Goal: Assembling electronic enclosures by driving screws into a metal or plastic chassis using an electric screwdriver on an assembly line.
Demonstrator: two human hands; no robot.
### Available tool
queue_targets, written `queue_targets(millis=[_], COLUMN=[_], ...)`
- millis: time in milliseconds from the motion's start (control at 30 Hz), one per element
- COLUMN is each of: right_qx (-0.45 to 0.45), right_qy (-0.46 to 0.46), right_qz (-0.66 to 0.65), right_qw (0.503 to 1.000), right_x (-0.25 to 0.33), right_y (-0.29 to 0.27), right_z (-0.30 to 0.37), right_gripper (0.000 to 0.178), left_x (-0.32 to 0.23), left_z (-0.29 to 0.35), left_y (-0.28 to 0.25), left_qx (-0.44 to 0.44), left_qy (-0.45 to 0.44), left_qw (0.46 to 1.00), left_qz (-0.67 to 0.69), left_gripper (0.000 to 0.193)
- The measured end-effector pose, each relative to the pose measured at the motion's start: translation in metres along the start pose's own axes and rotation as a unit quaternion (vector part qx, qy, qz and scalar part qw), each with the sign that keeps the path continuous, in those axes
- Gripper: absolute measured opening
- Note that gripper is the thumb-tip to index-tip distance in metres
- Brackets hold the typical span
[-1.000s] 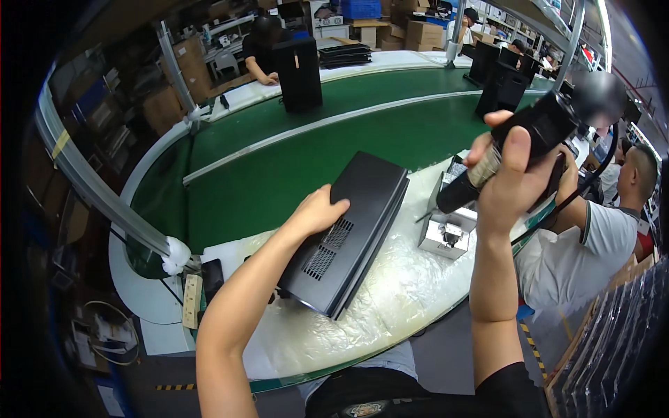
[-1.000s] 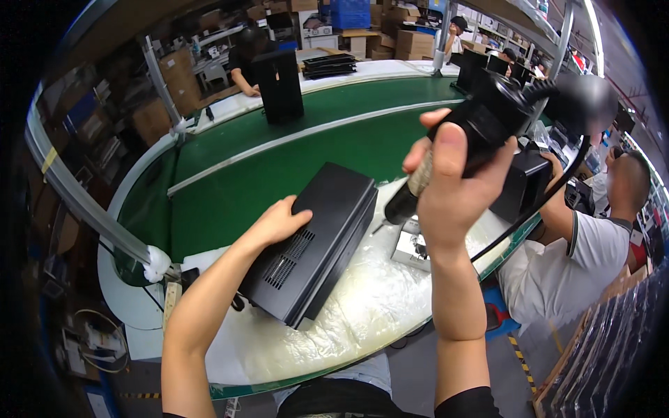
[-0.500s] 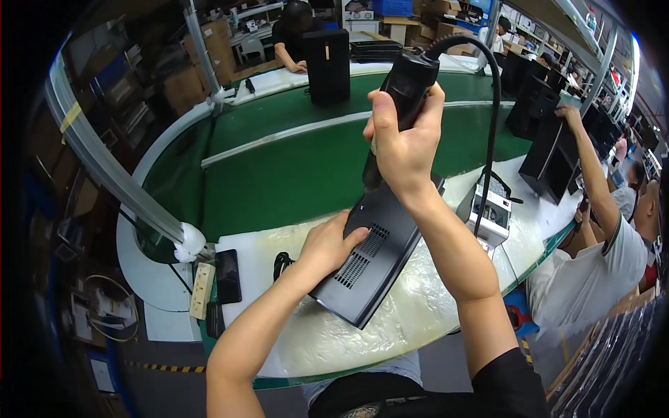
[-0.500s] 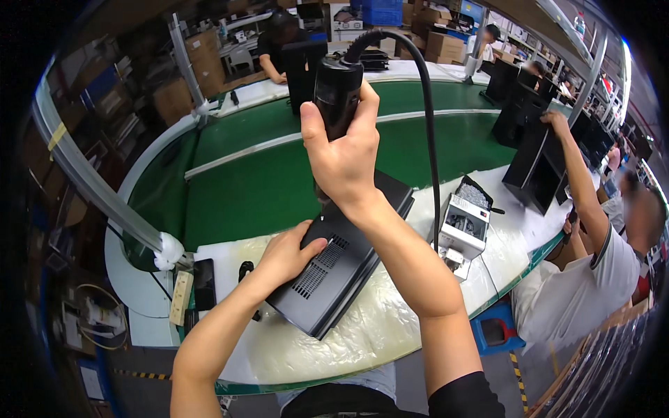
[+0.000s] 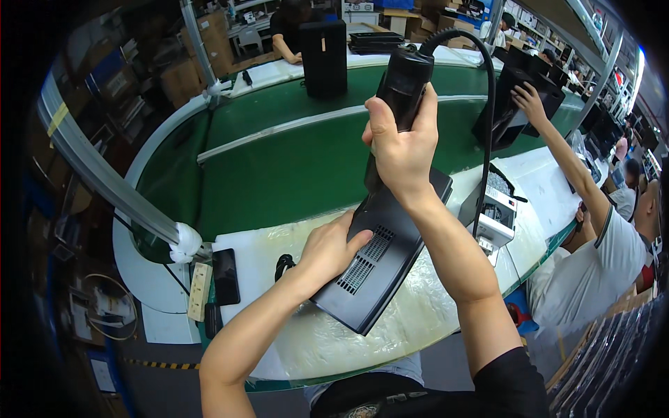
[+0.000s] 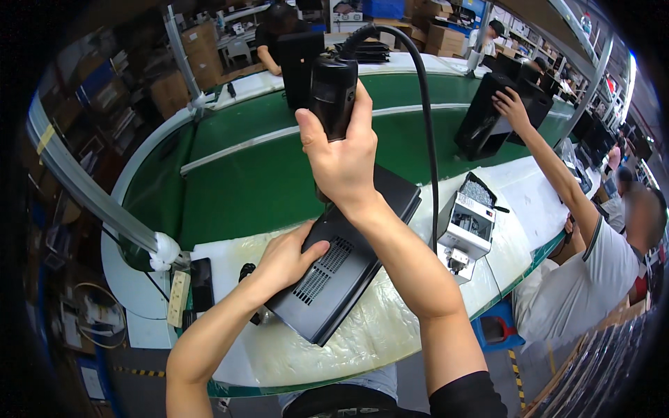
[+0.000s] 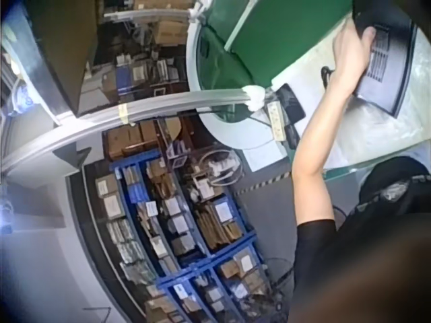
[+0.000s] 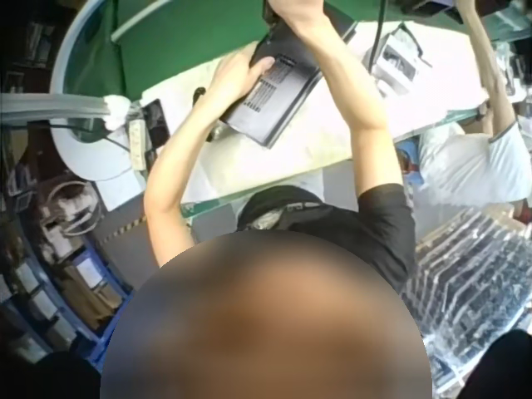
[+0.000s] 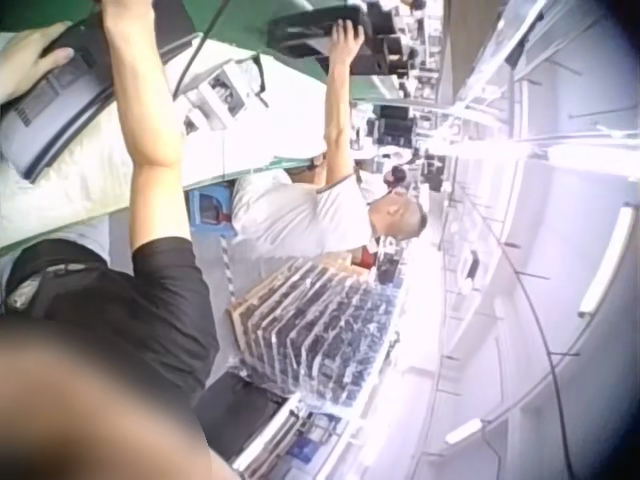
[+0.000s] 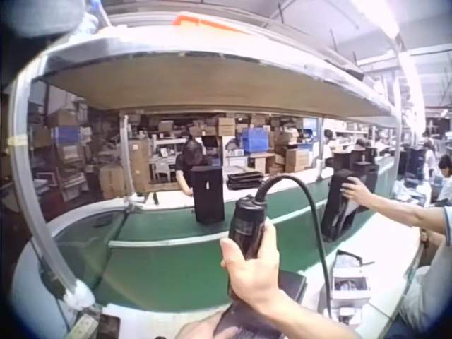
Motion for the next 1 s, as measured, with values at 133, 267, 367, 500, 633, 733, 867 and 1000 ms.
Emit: queue_targets(millis=[133, 267, 367, 500, 633, 733, 867, 1000], right_qx=[0.008, 0.027, 0.038, 0.028, -0.061, -0.150, -0.192, -0.208], right_qy=[-0.023, -0.017, -0.027, -0.018, -0.065, -0.086, -0.024, -0.013], right_qz=[0.003, 0.011, 0.035, 0.056, 0.047, 0.099, 0.299, 0.355], right_qw=[1.000, 0.999, 0.998, 0.998, 0.995, 0.980, 0.934, 0.911], right_x=[-0.002, -0.003, -0.006, 0.004, 0.056, 0.094, 0.074, 0.045], right_y=[0.004, 0.012, 0.012, 0.008, -0.057, -0.124, -0.205, -0.247], right_z=[0.002, 0.003, 0.000, -0.004, 0.004, 0.039, 0.098, 0.132], right_gripper=[0.039, 0.049, 0.052, 0.047, 0.023, 0.026, 0.017, 0.026], left_x=[0.001, 0.003, -0.001, -0.016, -0.033, -0.003, 0.044, 0.028], left_z=[0.000, 0.002, 0.003, 0.011, 0.053, 0.114, 0.152, 0.120], left_y=[0.002, 0.001, 0.003, 0.001, -0.005, 0.011, 0.059, 0.068], left_qx=[-0.001, -0.002, -0.018, -0.054, -0.240, -0.362, -0.397, -0.321], left_qy=[0.012, -0.006, 0.008, 0.039, 0.213, 0.115, -0.045, -0.057], left_qw=[1.000, 1.000, 0.999, 0.995, 0.926, 0.921, 0.897, 0.880], left_qz=[-0.003, -0.021, -0.036, -0.070, -0.200, -0.091, 0.190, 0.345], left_gripper=[0.054, 0.054, 0.053, 0.046, 0.034, 0.028, 0.037, 0.039])
Point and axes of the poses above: each hand's wrist, its own z-axis away from the middle knuckle, its own y-axis out of the palm, x = y × z, the point moved 3 cm from there along -z, towards the middle knuckle, and after that the axes turned 7 degrees about x, right-handed, at the moved point
